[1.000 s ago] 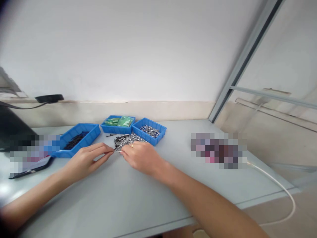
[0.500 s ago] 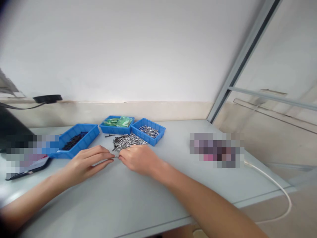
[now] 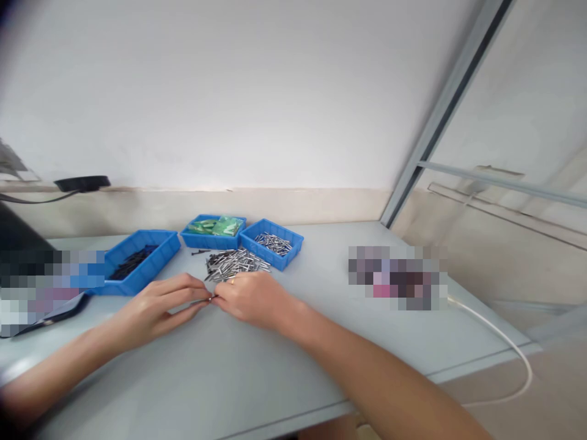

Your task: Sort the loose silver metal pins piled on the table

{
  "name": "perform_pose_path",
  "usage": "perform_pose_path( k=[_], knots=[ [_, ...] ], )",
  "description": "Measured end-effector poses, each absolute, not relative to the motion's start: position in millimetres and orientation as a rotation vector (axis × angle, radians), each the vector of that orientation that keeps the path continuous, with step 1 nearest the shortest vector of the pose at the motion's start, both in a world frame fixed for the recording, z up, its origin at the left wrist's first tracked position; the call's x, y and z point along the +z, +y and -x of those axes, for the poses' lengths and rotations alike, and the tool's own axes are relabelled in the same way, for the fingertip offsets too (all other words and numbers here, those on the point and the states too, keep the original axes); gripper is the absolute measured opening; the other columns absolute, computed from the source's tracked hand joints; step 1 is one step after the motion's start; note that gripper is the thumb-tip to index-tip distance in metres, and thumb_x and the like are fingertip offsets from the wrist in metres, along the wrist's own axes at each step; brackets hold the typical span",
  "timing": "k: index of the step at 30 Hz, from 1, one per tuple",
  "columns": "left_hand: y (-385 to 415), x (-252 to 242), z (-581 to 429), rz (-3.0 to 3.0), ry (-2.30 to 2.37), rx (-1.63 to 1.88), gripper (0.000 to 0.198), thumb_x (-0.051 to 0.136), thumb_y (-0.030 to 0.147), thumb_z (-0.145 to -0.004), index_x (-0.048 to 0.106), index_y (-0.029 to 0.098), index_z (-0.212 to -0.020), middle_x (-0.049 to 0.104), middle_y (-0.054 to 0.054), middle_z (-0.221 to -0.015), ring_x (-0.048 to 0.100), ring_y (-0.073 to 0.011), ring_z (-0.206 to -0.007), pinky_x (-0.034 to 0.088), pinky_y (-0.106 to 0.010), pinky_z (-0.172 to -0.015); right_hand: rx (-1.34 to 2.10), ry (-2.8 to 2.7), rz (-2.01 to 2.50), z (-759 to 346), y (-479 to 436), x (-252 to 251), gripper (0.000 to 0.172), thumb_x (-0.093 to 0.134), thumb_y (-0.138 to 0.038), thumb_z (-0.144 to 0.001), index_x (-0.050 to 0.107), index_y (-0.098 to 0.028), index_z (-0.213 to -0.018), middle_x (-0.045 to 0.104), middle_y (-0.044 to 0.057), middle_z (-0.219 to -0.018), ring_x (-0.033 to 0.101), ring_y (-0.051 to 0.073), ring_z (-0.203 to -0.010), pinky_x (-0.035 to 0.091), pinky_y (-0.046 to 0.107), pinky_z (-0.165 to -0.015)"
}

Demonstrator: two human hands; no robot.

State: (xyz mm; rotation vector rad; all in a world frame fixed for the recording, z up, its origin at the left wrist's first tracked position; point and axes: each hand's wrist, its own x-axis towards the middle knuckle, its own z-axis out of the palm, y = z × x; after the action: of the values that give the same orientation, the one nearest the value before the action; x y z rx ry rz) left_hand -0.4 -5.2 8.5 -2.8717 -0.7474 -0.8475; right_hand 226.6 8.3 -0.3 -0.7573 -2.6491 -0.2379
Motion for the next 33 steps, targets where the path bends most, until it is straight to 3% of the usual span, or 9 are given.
perform_pose_path(
  k=[11, 24, 33],
  knots=[
    [-7, 8, 3, 2.918, -1.244, -0.857, 0.016, 0.050, 0.028, -0.089, 0.060, 0.021, -0.100, 0.069, -0.001, -0.095, 0.066, -0.0128, -0.077, 0.054, -0.023, -0.071, -0.102, -2.540, 0.752, -228, 5, 6, 0.026, 0.045, -0.033, -0.099, 0.066, -0.018, -0.095, 0.071, 0.001, -0.081, 0.064, 0.013, -0.078, 0.038, 0.025, -0.068],
    [-7, 10, 3, 2.985, -1.338, -0.774, 0.003, 0.049, 0.023, -0.085, 0.051, 0.021, -0.085, 0.063, 0.004, -0.076, 0.061, -0.0110, -0.069, 0.047, -0.020, -0.064, -0.221, -2.475, 0.477, -226, 3, 4, 0.029, 0.038, -0.032, -0.101, 0.061, -0.016, -0.109, 0.070, 0.001, -0.081, 0.065, 0.013, -0.074, 0.044, 0.025, -0.063],
    [-3, 2, 5, 2.984, -1.232, -0.729, 0.010, 0.048, 0.027, -0.092, 0.057, 0.021, -0.093, 0.064, 0.002, -0.081, 0.063, -0.0109, -0.073, 0.048, -0.021, -0.069, -0.191, -2.482, 0.637, -227, 5, 2, 0.024, 0.042, -0.030, -0.100, 0.060, -0.018, -0.109, 0.070, 0.000, -0.080, 0.063, 0.013, -0.075, 0.039, 0.025, -0.064]
  ],
)
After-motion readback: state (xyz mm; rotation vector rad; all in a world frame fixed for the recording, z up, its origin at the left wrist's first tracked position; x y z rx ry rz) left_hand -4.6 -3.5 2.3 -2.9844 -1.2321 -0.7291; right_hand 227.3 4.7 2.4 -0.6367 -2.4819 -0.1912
